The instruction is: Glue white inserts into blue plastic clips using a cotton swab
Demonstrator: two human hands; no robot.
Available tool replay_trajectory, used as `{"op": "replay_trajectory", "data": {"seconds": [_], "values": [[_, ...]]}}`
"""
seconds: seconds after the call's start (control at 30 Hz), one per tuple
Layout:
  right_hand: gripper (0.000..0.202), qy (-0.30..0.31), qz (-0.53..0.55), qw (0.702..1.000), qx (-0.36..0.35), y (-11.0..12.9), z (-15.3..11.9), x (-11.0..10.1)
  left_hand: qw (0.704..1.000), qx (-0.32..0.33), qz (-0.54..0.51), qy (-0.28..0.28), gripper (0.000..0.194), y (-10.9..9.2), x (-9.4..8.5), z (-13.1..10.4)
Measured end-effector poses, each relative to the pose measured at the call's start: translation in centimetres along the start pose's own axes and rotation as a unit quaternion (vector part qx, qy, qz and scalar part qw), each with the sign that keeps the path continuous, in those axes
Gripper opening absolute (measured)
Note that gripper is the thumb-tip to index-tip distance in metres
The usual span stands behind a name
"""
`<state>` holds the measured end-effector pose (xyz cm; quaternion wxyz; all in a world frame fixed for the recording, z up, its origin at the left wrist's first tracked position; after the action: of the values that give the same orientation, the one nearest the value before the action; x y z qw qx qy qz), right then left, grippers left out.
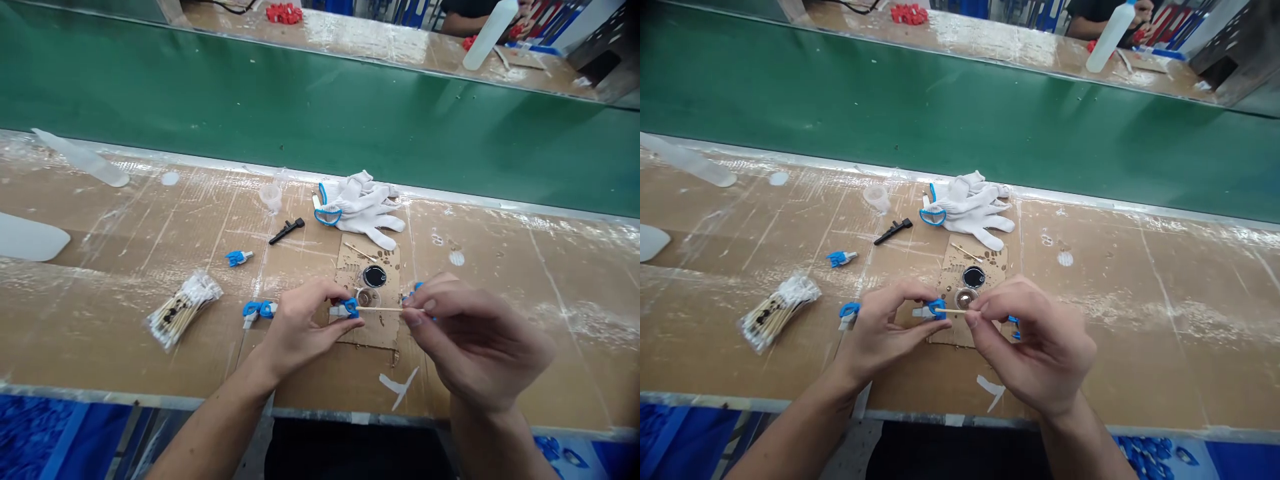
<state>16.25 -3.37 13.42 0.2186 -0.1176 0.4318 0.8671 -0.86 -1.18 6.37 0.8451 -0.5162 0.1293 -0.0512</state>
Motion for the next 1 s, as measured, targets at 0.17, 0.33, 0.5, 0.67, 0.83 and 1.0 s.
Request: {"op": "replay_trajectory", "data": {"seconds": [0.17, 0.33, 0.5, 0.67, 0.83, 1.0], "values": [[0.032, 0.039, -0.006, 0.999, -0.009, -0.1, -0.3, 1.0, 1.0, -0.006, 0.008, -0.005, 0.028, 0.0, -0.1, 0.1], [0.033, 0.07, -0.022, 0.997, -0.025, 0.1, -0.4, 1.7, 1.0, 0.008, 0.005, -0.006, 0.027, -0.3, -0.1, 0.1], [0.032, 0.077, -0.022, 0.996, -0.04, 0.6, -0.2, 2.1, 1.0, 0.006, 0.007, -0.004, 0.027, -0.2, -0.1, 0.0], [0.029, 0.061, -0.023, 0.996, -0.059, 0.8, -0.3, 1.3, 1.0, 0.01, 0.0, -0.008, 0.029, -0.2, -0.2, -0.2], [0.029, 0.005, -0.048, 0.999, -0.023, -1.9, -1.5, -1.9, 0.999, -0.003, -0.009, -0.039, 0.032, 0.3, -0.9, -0.3], [0.018, 0.187, -0.172, 0.964, -0.077, -3.1, -3.9, 2.4, 0.994, -0.054, -0.062, -0.069, 0.031, 2.1, -1.6, -0.8]]}}
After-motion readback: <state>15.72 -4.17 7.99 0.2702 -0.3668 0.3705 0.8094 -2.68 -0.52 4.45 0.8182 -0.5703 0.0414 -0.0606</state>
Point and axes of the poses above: each hand's wrist, its own z-axis towards the middle knuckle, its own x-axis out of the palm, y = z × x, the point moved 10 cm from there along z, towards the middle knuckle, and after that the axes turned 13 degrees about -z, right-handed, at the moved point
